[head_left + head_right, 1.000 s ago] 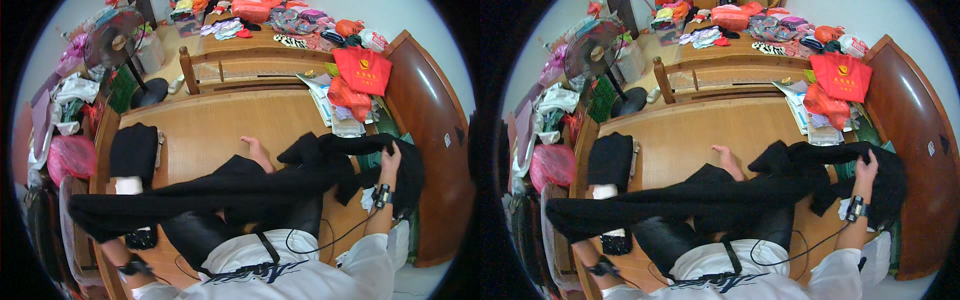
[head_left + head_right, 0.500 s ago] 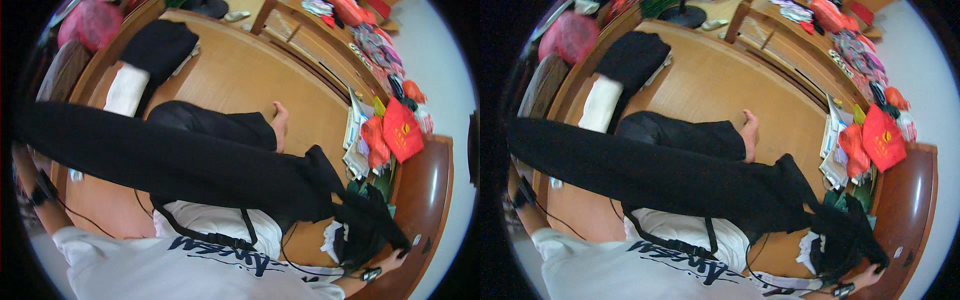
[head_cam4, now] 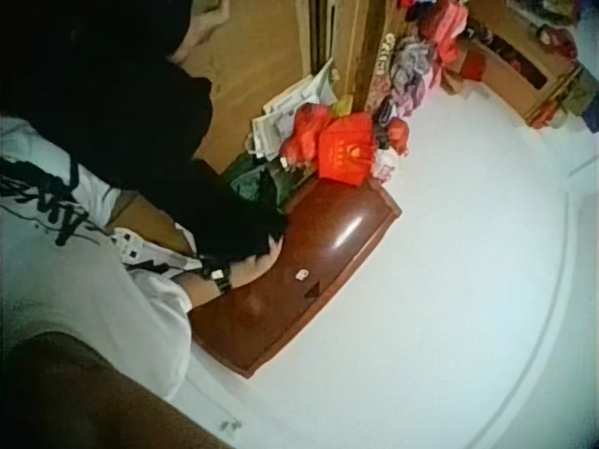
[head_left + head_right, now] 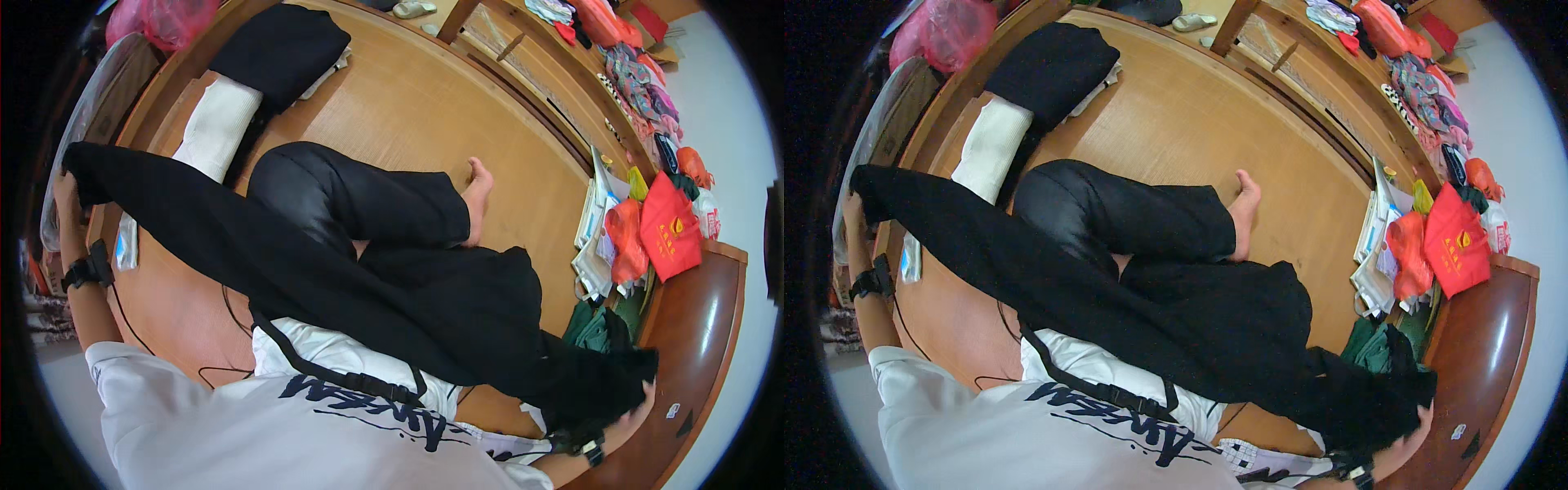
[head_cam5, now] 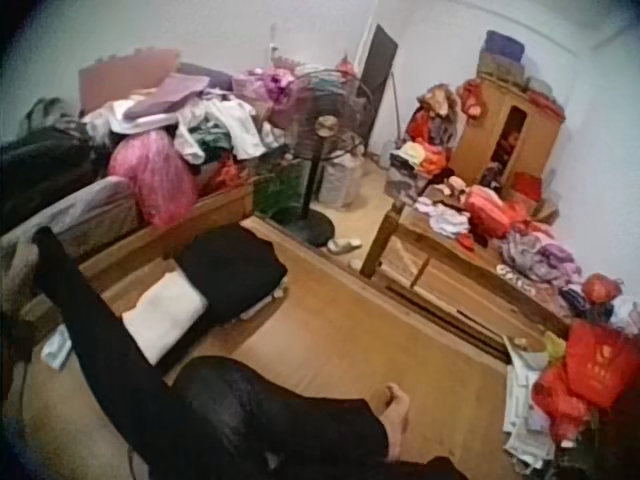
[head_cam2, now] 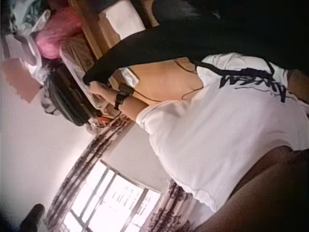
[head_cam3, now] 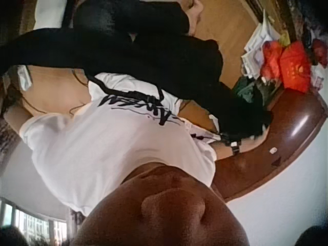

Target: The recorder sits on a floor mat and folds a white ribbed sweater and two pairs of black pants.

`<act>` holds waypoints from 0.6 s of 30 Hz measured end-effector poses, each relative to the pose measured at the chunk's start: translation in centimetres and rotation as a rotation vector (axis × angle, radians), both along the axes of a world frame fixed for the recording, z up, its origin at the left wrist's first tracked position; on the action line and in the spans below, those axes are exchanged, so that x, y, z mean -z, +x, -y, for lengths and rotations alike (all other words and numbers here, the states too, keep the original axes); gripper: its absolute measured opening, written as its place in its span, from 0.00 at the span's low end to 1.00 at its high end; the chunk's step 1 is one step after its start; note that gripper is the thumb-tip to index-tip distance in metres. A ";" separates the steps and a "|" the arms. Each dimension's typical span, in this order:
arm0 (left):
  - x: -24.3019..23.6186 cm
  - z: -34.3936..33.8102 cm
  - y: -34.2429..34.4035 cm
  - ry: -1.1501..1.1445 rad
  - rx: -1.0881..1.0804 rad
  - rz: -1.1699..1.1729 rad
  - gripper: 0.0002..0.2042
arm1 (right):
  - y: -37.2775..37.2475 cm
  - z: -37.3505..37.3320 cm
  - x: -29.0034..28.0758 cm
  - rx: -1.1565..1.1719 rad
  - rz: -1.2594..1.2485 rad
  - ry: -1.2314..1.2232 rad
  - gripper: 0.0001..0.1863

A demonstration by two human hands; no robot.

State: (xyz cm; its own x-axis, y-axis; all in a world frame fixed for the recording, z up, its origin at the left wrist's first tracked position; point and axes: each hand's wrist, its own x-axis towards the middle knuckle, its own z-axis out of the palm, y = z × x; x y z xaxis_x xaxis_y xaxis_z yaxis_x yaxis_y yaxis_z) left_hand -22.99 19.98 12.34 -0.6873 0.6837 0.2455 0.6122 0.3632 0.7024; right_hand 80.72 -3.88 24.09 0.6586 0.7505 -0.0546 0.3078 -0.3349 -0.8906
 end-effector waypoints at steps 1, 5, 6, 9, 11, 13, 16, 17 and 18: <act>0.1 -0.9 0.4 -0.012 0.011 -0.004 0.21 | -0.8 -2.2 -0.5 -0.102 -0.092 -0.054 0.29; -0.8 -1.9 1.6 -0.063 0.031 -0.061 0.22 | -3.1 -12.5 -0.5 -0.442 -0.169 -0.291 0.31; -1.1 -1.9 1.9 -0.070 0.037 -0.088 0.22 | -4.1 -14.4 0.2 -0.432 -0.236 -0.140 0.31; -0.9 -3.3 5.9 0.026 0.061 -0.040 0.21 | -7.4 -18.0 -0.6 -0.622 -0.469 0.401 0.44; -1.5 -2.4 7.9 0.090 0.026 0.096 0.20 | -7.7 -18.7 -0.7 -0.783 -0.530 0.458 0.49; -0.7 -0.6 3.3 0.059 -0.035 0.065 0.19 | -5.3 -17.5 1.9 -0.775 -0.520 0.359 0.48; 0.6 0.1 -1.6 0.025 -0.101 0.028 0.18 | -3.0 -14.3 8.1 -0.564 -0.452 0.007 0.46; 1.4 -0.7 -0.9 0.026 -0.081 0.036 0.18 | -1.7 -12.4 10.7 -0.550 -0.328 -0.152 0.44; 2.5 -0.9 0.3 0.228 -0.002 0.213 0.17 | -0.3 -10.2 13.4 -0.524 -0.202 -0.314 0.42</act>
State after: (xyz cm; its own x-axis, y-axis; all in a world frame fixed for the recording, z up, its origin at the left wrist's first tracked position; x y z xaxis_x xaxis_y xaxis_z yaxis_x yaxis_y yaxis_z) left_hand -22.74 20.86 9.80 -0.7412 0.6260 0.2426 0.4419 0.1830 0.8782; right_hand 80.47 6.36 10.69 0.1623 0.8981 -0.4087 0.3381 -0.4398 -0.8320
